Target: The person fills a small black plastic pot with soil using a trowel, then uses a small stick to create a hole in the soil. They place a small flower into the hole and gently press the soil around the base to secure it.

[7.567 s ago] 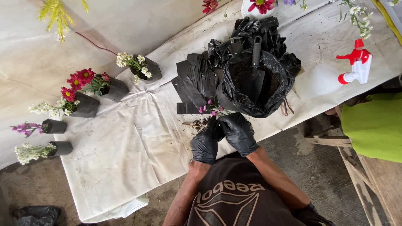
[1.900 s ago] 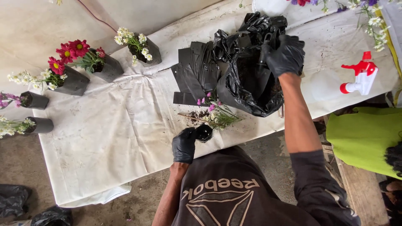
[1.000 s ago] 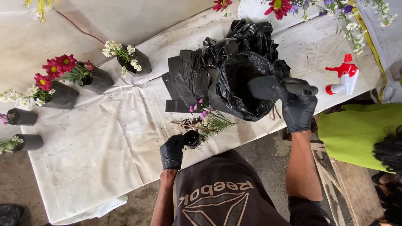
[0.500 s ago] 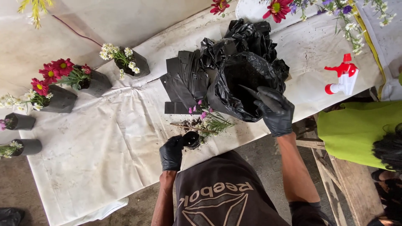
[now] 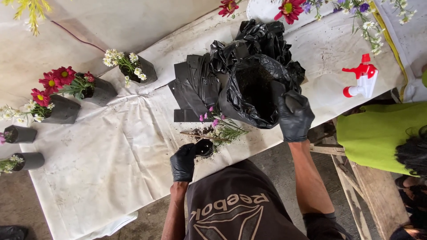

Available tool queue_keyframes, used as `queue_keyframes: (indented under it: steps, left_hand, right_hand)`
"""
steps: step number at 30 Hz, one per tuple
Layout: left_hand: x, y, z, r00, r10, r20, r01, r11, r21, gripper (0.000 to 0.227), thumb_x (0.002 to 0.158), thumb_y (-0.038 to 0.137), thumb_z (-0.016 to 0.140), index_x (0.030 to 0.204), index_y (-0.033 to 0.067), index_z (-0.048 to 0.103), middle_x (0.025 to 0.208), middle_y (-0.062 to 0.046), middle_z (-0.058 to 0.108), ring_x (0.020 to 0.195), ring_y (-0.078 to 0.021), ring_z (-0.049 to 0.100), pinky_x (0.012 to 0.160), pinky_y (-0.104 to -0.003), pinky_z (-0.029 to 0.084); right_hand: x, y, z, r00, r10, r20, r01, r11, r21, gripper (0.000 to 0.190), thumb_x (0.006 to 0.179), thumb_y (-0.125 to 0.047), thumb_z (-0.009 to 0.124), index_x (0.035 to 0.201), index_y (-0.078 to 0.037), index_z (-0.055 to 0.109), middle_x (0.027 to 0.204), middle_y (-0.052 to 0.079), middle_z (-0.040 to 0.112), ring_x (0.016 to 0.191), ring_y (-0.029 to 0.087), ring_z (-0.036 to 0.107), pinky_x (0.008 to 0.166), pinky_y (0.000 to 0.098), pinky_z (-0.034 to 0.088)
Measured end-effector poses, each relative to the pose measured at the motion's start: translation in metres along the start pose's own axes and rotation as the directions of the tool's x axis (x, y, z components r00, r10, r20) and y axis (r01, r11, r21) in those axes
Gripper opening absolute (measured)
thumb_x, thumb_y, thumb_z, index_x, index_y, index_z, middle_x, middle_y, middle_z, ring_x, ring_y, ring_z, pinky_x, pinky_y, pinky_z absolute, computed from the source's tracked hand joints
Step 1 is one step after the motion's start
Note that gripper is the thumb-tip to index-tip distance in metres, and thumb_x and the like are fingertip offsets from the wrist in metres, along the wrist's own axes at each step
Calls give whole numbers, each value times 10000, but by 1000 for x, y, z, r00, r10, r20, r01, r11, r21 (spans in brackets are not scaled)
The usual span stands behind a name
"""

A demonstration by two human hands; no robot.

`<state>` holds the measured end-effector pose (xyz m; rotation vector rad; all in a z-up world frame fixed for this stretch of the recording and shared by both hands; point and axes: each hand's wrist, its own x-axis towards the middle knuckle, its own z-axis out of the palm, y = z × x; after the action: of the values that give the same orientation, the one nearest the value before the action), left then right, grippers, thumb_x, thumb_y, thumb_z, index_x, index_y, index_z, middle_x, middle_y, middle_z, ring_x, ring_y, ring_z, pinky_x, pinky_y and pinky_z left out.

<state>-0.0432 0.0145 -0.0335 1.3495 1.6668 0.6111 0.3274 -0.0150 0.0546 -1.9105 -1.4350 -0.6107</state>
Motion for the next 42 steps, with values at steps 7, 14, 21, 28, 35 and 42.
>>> queue_keyframes:
  steps: [7, 14, 21, 28, 35, 42]
  left_hand:
    - [-5, -17, 4, 1000, 15, -25, -16, 1000, -24, 131, 854, 196, 782, 973, 152, 817, 594, -76, 715, 627, -207, 728, 628, -342, 578]
    - [-8, -7, 3, 997, 65, -31, -66, 997, -37, 123, 854, 180, 787, 972, 163, 817, 587, -71, 707, 611, -217, 721, 611, -345, 578]
    - [-6, 2, 4, 998, 55, -43, -57, 996, -63, 115, 865, 186, 780, 970, 155, 817, 590, -73, 708, 605, -198, 716, 607, -332, 576]
    - [-5, -8, 6, 995, 36, -90, -34, 999, 20, 120, 873, 239, 774, 979, 199, 813, 659, -95, 735, 706, -265, 746, 638, -374, 582]
    - [-4, -4, 1, 995, -18, -101, 17, 1000, -12, 144, 874, 227, 764, 993, 160, 808, 699, -114, 749, 703, -257, 750, 648, -381, 587]
    - [-5, -5, 1, 982, -121, -148, 116, 993, -37, 165, 869, 261, 776, 1000, 166, 810, 700, -104, 752, 696, -236, 751, 649, -366, 594]
  right_hand:
    - [-6, -8, 11, 645, 756, 107, -718, 553, 424, 119, 842, -97, 889, 914, -117, 796, 783, 112, 762, 795, 210, 776, 686, 303, 631]
    - [-37, 15, 26, 484, 858, 174, -707, 266, 655, 159, 816, -15, 870, 942, -55, 782, 879, 130, 776, 792, 205, 780, 626, 311, 652]
    - [-16, -11, 16, 345, 907, 240, -687, 70, 724, 148, 823, -18, 853, 948, -47, 780, 887, 152, 776, 784, 240, 788, 648, 330, 689]
    - [8, -31, -3, 228, 938, 261, -652, -52, 756, 95, 819, -44, 857, 881, -41, 785, 826, 146, 744, 791, 226, 752, 696, 351, 682]
    - [2, -25, -9, 267, 898, 349, -512, -174, 841, 72, 845, -25, 836, 855, -66, 777, 780, 109, 724, 756, 208, 744, 779, 351, 688]
    - [-3, -36, -30, 375, 818, 436, -471, -237, 850, 97, 880, -22, 806, 937, -90, 766, 909, 131, 761, 874, 257, 787, 906, 401, 688]
